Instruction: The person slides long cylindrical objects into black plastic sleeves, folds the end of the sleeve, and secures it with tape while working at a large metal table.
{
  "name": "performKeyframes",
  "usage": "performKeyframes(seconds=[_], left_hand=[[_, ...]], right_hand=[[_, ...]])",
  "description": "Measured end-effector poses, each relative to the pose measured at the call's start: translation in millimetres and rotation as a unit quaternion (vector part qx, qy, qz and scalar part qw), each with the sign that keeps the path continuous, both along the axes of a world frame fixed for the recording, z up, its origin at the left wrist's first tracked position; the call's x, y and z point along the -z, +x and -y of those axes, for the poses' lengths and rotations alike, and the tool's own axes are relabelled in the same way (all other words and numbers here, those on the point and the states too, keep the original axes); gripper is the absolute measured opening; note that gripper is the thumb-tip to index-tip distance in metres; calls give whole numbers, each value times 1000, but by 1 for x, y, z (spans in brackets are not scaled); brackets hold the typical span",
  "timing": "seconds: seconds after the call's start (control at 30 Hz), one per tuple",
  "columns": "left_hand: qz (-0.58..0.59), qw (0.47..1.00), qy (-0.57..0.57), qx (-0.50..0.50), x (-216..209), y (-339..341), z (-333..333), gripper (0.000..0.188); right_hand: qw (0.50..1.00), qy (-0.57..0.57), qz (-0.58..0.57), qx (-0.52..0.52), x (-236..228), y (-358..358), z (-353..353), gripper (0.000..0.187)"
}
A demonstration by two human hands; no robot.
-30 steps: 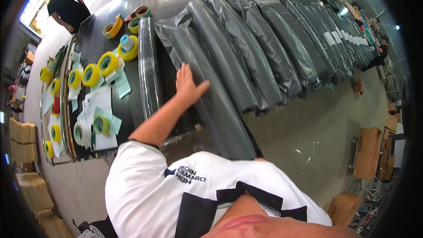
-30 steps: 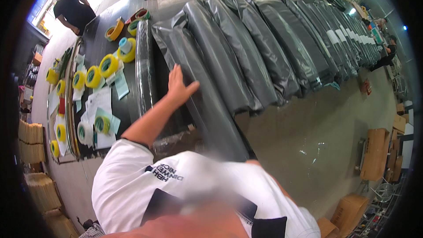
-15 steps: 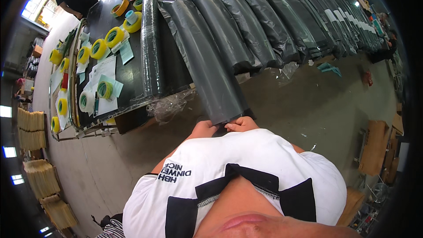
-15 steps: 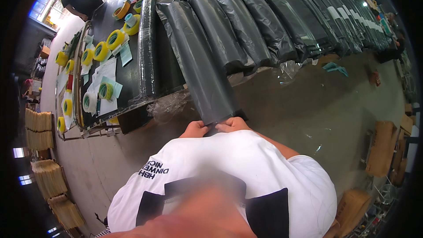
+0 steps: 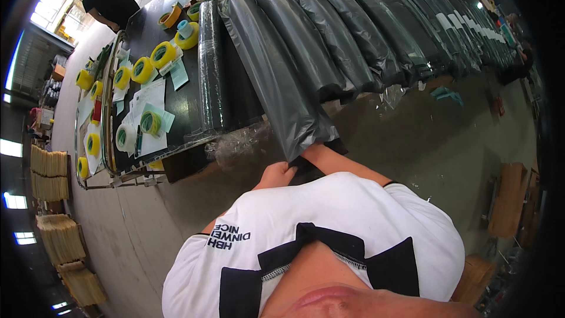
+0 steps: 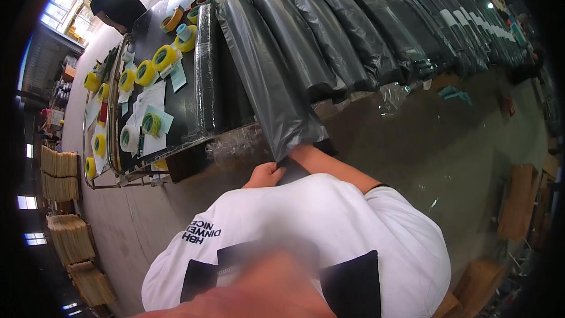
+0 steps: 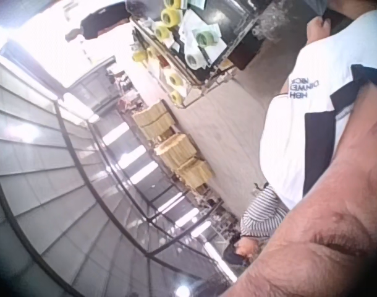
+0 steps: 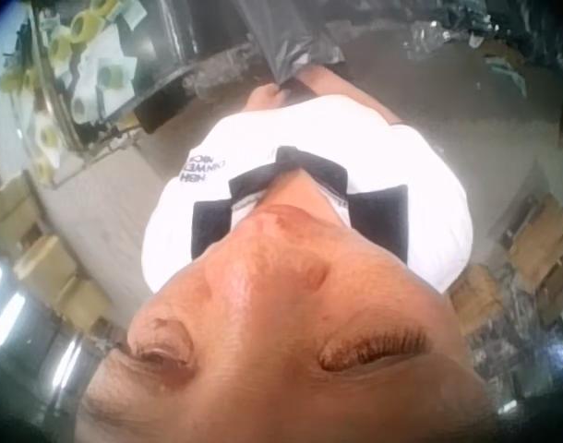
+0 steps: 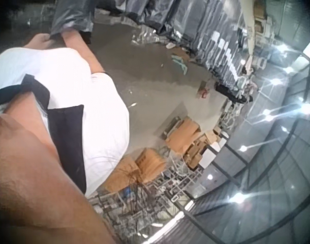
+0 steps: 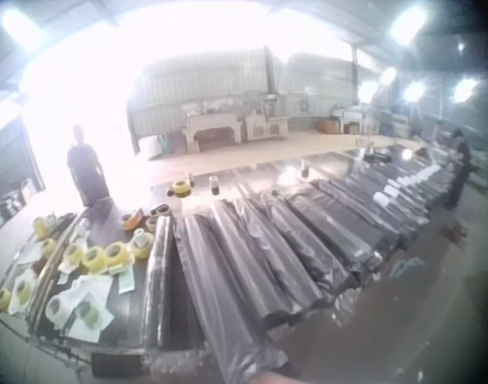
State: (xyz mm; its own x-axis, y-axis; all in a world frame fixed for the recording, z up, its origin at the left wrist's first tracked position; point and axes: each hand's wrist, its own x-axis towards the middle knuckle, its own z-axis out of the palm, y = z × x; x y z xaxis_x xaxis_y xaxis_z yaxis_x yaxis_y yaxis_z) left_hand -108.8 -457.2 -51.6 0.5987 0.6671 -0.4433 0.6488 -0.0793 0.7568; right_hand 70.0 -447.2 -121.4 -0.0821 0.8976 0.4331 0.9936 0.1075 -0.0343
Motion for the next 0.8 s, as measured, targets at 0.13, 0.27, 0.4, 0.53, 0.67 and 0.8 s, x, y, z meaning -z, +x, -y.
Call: performKeyframes(seconds=[0.13, 0.27, 0.4, 0.53, 0.67, 0.8], left_hand=[[8, 1000, 8, -6, 1, -2, -5, 33], [42, 991, -108, -67, 35, -32, -15, 23], [51, 984, -133, -106, 48, -44, -3, 25], [49, 994, -67, -73, 39, -30, -5, 29], [46, 995, -49, -72, 49, -37, -13, 31], [43, 992, -95, -64, 34, -50, -24, 26]], right_hand=[[989, -135, -65, 13, 0, -1, -8, 35], [956, -275, -106, 2, -27, -3, 38, 36], [895, -409, -178, -5, -86, 9, 58, 29], [910, -340, -226, 71, -28, -2, 5, 29], [929, -286, -226, 57, -30, -22, -27, 29], [977, -199, -53, -58, -24, -7, 22, 26]])
